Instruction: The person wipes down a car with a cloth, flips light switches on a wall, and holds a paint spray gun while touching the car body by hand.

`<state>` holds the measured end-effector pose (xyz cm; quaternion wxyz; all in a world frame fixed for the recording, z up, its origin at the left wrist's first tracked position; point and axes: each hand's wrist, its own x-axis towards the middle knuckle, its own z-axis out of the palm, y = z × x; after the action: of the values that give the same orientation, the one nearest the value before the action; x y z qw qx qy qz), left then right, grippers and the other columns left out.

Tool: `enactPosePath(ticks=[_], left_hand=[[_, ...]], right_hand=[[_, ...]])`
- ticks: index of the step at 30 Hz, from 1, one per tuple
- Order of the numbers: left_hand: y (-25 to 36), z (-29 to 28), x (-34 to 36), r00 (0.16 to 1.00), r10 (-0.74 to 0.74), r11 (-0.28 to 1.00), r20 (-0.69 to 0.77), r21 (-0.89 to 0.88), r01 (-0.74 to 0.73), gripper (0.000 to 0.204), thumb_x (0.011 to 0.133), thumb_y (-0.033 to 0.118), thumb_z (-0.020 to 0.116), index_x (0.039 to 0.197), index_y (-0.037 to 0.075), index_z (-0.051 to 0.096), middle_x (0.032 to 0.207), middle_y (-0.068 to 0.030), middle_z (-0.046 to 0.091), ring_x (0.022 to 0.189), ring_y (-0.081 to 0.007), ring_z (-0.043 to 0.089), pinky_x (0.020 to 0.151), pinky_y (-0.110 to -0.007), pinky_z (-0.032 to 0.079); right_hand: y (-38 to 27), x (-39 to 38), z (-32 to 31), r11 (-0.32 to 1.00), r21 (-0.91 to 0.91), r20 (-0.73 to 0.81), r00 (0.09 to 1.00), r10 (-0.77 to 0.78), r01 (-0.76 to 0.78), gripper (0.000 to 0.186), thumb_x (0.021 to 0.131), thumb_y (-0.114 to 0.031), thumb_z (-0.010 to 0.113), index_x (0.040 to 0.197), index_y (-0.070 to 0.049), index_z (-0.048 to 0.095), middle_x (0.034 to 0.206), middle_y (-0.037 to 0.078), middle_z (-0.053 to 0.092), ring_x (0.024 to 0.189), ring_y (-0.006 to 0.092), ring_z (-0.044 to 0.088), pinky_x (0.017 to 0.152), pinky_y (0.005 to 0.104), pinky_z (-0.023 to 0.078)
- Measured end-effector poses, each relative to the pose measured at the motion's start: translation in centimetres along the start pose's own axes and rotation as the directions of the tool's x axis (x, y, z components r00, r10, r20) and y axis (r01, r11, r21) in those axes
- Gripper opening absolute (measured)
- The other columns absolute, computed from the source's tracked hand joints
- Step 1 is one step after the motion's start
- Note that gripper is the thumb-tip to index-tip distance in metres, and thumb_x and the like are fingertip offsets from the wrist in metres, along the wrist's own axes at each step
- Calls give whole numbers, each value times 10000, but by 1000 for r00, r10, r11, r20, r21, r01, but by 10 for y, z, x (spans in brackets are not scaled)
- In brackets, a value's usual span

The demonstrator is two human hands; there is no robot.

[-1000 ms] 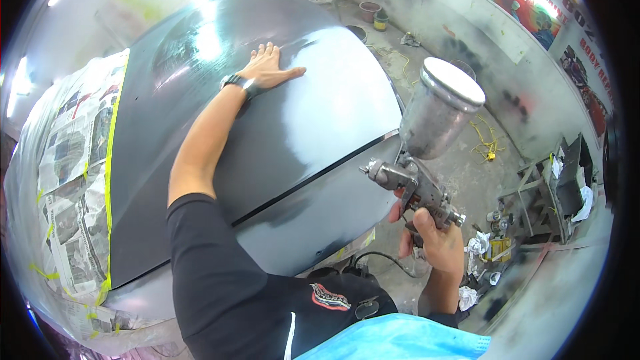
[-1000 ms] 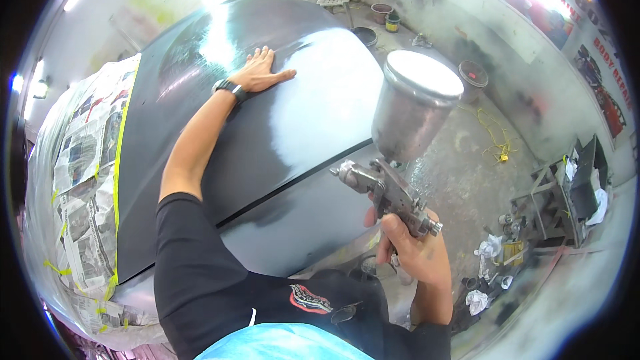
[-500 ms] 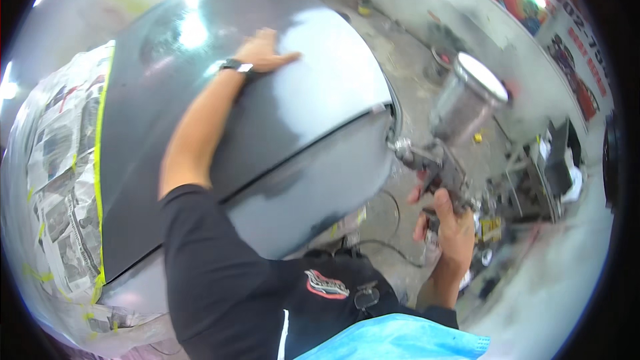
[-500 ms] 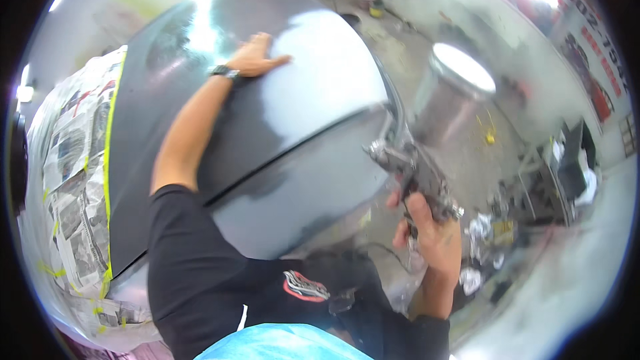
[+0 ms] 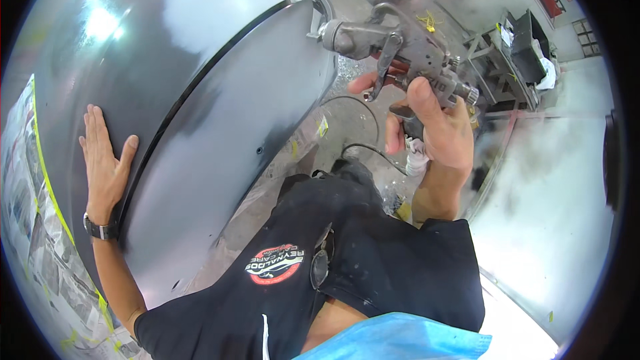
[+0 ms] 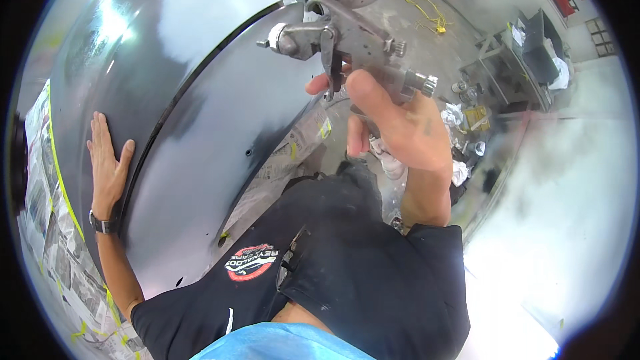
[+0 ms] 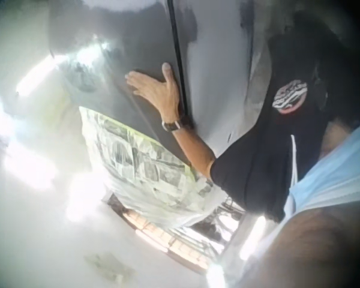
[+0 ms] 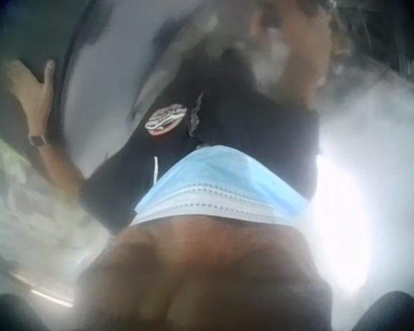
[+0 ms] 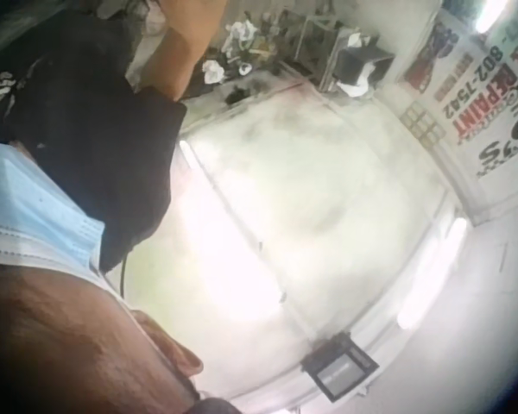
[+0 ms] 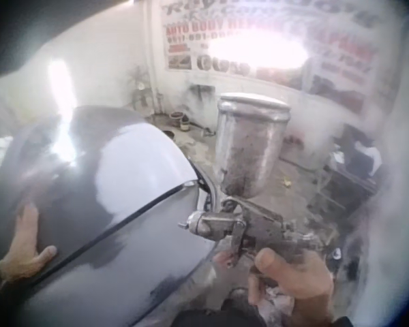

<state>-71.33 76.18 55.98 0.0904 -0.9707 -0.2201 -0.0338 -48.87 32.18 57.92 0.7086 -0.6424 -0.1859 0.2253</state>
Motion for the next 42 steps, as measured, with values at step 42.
enactPosePath(ticks=[42], left_hand=[[169, 79, 404, 750, -661, 746, 3, 112, 657, 1238, 849, 877, 436, 1586, -93, 214, 1663, -275, 224, 1574, -366, 169, 1270, -528, 130]], right_hand=[[-1, 342, -238, 984, -177, 547, 834, 73, 30, 500, 1056, -376, 569, 1267, 75, 620, 907, 119, 708, 476, 128, 606, 437, 247, 430]])
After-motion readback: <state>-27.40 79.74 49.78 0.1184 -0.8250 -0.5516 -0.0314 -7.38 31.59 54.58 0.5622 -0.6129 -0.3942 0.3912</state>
